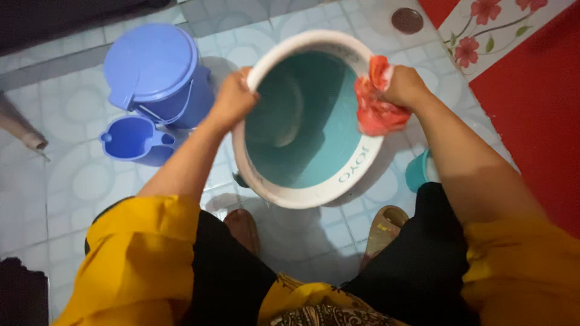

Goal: The person scrubs the lid of a light blue bucket with a red cloth, then flips the bucket to scrub the handle and the interior rim. The person uses a red cloth to wipe the surfaces and dips it into the water inside the bucket to rinse it.

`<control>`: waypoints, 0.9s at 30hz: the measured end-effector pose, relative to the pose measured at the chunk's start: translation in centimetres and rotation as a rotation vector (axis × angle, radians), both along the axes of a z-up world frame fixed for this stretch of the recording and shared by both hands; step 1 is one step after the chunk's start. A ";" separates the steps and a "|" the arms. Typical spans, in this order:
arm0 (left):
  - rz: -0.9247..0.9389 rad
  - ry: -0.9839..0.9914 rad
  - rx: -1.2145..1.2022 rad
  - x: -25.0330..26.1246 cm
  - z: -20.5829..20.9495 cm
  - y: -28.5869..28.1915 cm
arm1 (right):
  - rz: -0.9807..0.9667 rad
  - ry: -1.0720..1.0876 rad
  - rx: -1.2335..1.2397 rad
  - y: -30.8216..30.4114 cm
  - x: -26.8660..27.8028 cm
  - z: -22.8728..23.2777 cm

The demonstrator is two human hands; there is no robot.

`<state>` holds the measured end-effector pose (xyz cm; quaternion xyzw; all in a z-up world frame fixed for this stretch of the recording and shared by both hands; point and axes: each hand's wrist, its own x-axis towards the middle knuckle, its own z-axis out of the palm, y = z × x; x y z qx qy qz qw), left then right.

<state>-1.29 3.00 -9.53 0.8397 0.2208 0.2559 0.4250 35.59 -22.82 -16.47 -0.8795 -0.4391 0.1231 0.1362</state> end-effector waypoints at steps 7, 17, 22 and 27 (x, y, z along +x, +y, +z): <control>0.457 0.230 0.419 1.0 -0.1 -1.5 | 0.010 -0.102 -0.045 2.8 -6.9 8.5; 0.778 -0.126 -0.446 6.5 -7.3 -1.7 | 0.436 0.153 0.040 3.7 -25.1 13.5; 0.423 -0.153 -1.159 8.2 -7.2 -3.9 | 0.413 0.722 0.002 2.8 -20.0 15.4; 0.216 0.078 -0.780 6.3 -0.2 -8.0 | 0.165 0.937 0.296 1.8 -14.1 13.4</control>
